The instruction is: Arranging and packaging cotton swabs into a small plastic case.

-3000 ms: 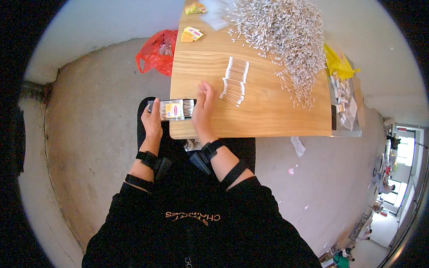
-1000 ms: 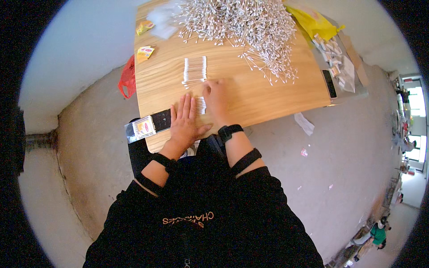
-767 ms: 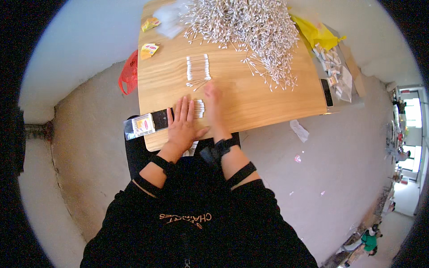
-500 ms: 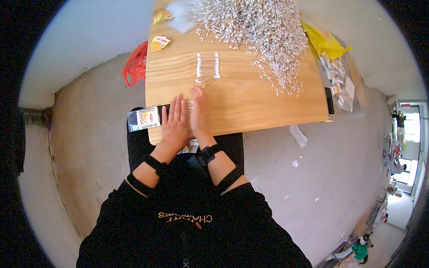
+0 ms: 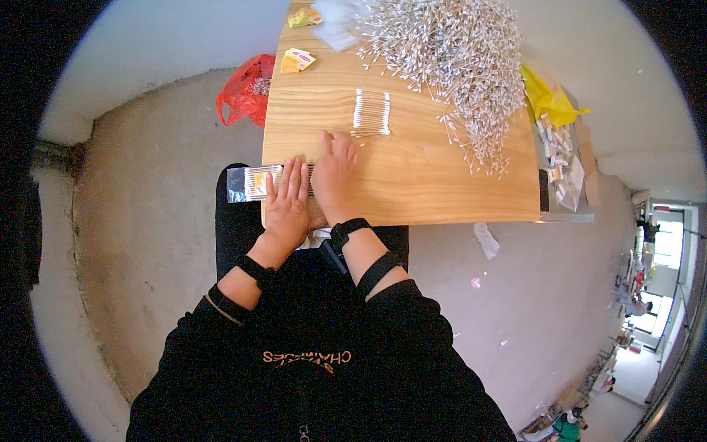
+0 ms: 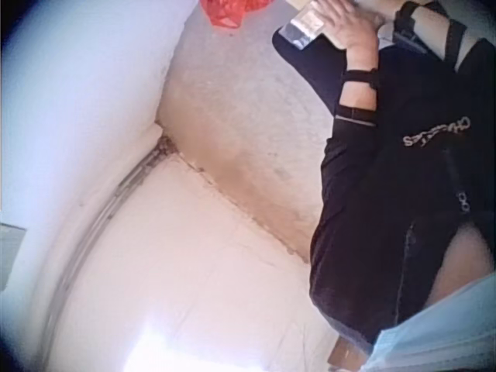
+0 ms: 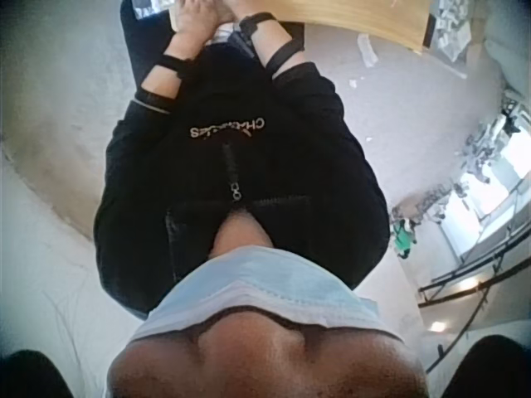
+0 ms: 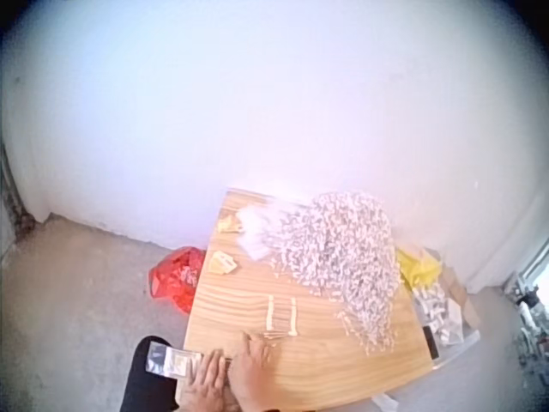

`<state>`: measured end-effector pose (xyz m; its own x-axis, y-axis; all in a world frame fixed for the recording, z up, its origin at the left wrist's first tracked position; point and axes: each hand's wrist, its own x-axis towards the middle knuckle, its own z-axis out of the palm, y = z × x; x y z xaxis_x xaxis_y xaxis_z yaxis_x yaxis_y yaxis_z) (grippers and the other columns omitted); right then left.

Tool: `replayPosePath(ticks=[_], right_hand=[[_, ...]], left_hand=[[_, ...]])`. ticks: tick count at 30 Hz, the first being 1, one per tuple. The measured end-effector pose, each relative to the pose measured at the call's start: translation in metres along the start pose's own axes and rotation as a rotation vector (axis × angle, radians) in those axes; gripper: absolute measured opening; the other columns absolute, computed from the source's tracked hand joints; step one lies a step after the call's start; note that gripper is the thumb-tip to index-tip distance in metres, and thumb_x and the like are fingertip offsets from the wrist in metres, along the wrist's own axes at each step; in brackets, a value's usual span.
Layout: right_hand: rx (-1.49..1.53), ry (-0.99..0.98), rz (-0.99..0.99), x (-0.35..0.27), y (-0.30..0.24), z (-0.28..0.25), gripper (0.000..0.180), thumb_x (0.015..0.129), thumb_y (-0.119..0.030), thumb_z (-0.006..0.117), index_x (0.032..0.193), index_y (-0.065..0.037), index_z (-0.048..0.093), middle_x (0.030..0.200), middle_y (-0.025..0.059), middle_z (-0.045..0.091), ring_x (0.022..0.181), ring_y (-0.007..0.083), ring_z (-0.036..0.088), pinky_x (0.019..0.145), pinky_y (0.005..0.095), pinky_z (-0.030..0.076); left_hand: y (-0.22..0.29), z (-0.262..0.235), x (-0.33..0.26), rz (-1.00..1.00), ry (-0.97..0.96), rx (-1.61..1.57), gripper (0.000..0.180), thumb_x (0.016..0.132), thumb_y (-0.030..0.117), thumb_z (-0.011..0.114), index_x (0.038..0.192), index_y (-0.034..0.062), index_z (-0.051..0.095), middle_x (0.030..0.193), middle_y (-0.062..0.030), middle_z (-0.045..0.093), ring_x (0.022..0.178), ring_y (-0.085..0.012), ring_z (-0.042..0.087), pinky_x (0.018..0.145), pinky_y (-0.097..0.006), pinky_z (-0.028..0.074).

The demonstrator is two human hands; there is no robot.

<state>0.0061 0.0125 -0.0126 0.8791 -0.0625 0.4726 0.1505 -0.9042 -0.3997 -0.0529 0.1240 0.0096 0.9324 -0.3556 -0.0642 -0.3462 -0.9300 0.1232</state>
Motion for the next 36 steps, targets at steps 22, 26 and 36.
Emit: replayPosePath(ticks=[22, 26, 36], right_hand=[[-0.053, -0.068, -0.071, 0.001, -0.004, 0.008, 0.035, 0.081, -0.002, 0.050, 0.115, -0.004, 0.057, 0.108, 0.0133, 0.051, 0.108, 0.0318, 0.046, 0.096, 0.0427, 0.036], [-0.042, -0.143, -0.049, 0.001, -0.002, 0.009, 0.033, 0.085, -0.007, 0.047, 0.118, -0.005, 0.056, 0.111, 0.0127, 0.051, 0.108, 0.0311, 0.046, 0.098, 0.0425, 0.035], [0.038, -0.193, -0.129, 0.007, -0.031, 0.017, 0.040, 0.078, 0.002, 0.049, 0.117, -0.004, 0.055, 0.110, 0.0143, 0.051, 0.106, 0.0321, 0.048, 0.095, 0.0410, 0.039]], left_hand=[[-0.104, 0.049, 0.012, -0.846, 0.316, -1.907, 0.028, 0.092, 0.028, 0.064, 0.095, 0.0002, 0.061, 0.083, -0.0021, 0.063, 0.072, -0.0093, 0.059, 0.062, -0.025, 0.048], [-0.099, 0.051, 0.016, -0.838, 0.391, -1.841, 0.029, 0.092, 0.026, 0.064, 0.096, -0.0032, 0.062, 0.084, -0.0031, 0.063, 0.073, -0.0086, 0.058, 0.065, -0.025, 0.047], [-0.095, 0.045, 0.015, -0.769, 0.476, -1.830, 0.027, 0.092, 0.024, 0.063, 0.093, -0.0026, 0.062, 0.080, -0.0013, 0.062, 0.070, -0.0071, 0.055, 0.062, -0.024, 0.046]])
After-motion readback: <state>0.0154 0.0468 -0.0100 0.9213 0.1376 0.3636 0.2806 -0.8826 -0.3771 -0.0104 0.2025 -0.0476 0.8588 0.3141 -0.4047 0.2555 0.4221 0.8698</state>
